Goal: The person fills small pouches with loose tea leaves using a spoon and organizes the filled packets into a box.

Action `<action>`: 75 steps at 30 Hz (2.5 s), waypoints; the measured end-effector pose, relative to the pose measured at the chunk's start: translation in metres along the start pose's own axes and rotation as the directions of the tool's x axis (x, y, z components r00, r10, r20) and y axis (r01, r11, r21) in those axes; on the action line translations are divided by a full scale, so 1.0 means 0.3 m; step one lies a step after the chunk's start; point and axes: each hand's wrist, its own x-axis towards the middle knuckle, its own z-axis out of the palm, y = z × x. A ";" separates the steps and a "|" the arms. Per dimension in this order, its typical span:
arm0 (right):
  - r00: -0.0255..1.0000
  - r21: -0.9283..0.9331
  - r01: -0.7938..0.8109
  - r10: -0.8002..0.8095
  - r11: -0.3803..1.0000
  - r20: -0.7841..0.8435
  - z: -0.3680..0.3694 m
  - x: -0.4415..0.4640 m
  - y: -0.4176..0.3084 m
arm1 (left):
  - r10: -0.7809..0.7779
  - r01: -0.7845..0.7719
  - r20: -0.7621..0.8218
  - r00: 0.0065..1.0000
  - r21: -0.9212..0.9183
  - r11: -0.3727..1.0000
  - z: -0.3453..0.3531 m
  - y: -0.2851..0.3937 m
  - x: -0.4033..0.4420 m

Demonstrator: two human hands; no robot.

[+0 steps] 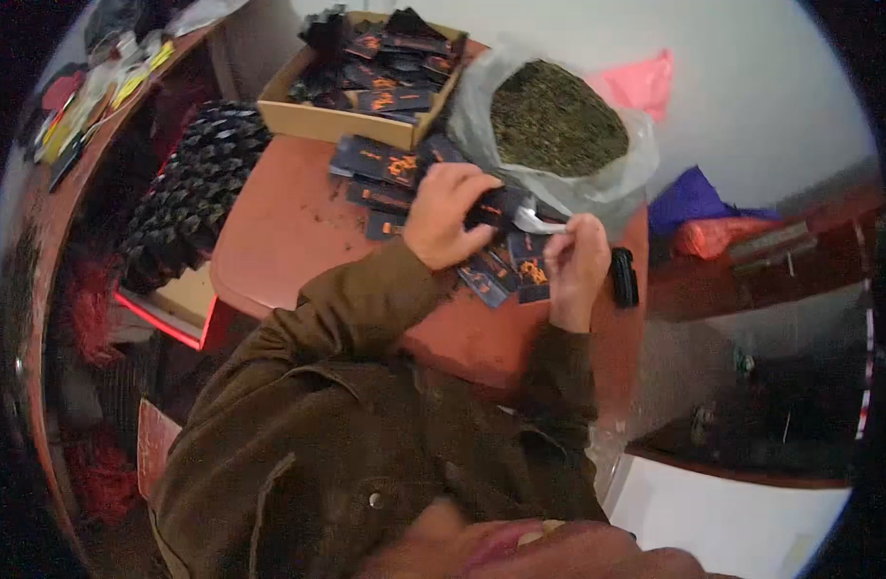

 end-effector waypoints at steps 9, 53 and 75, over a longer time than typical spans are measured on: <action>0.993 0.234 -0.086 0.064 0.969 0.099 0.003 0.006 0.014 | 0.015 -0.012 0.034 0.999 -0.073 0.997 0.006 0.004 -0.002; 0.996 -0.046 -0.025 0.029 0.999 0.084 -0.019 0.007 0.000 | 0.034 0.036 0.242 0.970 -0.279 0.960 0.011 0.026 0.003; 0.866 -0.520 0.486 -0.466 0.702 0.180 -0.113 0.060 0.003 | -0.025 0.090 0.221 0.975 -0.290 0.953 -0.018 -0.014 0.005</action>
